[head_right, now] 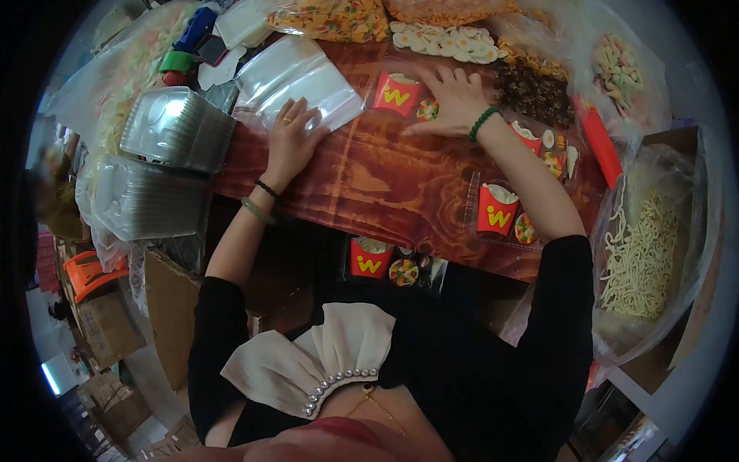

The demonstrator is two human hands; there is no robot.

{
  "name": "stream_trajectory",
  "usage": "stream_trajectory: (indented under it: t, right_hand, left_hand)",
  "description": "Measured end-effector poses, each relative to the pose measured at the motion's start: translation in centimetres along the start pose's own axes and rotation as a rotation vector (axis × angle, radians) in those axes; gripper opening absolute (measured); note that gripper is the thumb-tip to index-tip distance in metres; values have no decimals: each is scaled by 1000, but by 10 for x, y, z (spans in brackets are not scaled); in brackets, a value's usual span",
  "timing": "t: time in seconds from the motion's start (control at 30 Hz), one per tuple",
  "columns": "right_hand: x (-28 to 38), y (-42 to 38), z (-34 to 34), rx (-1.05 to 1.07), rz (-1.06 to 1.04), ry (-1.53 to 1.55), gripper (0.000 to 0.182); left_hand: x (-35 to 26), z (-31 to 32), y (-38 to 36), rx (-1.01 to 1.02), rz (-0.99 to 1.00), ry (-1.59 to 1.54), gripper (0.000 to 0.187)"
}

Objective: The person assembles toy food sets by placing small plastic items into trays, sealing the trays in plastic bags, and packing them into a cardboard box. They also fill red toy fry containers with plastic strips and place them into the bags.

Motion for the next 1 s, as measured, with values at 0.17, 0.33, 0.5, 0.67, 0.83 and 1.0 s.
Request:
stream_trajectory:
  t: [0.17, 0.33, 0.5, 0.67, 0.83, 1.0]
  right_hand:
    - [4, 2, 11, -115, 36, -44, 110]
    - [3, -7, 4, -181, 36, -54, 109]
    - [5, -9, 6, -110, 10, 8, 107]
    - [3, -8, 10, -214, -38, -6, 107]
    - [8, -9, 4, -227, -46, 80, 99]
    - [14, -27, -18, -251, -81, 170, 95]
  left_hand:
    - [20, -1, 3, -89, -150, -227, 30]
    - [37, 4, 4, -92, -278, -444, 29]
    - [17, 2, 3, -109, -87, -121, 22]
    - [28, 0, 16, -104, -172, -214, 15]
    - [36, 3, 29, -128, -418, -165, 20]
    - [2, 1, 30, 69, -319, -89, 25]
Point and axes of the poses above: each hand's wrist, its own y-axis towards the middle knuckle, its own z-axis out of the palm, x = y × z, the point moved 8 cm from there along y, towards the middle knuckle, and after that the axes turned 5 degrees about -z, right-handed, at the moved point
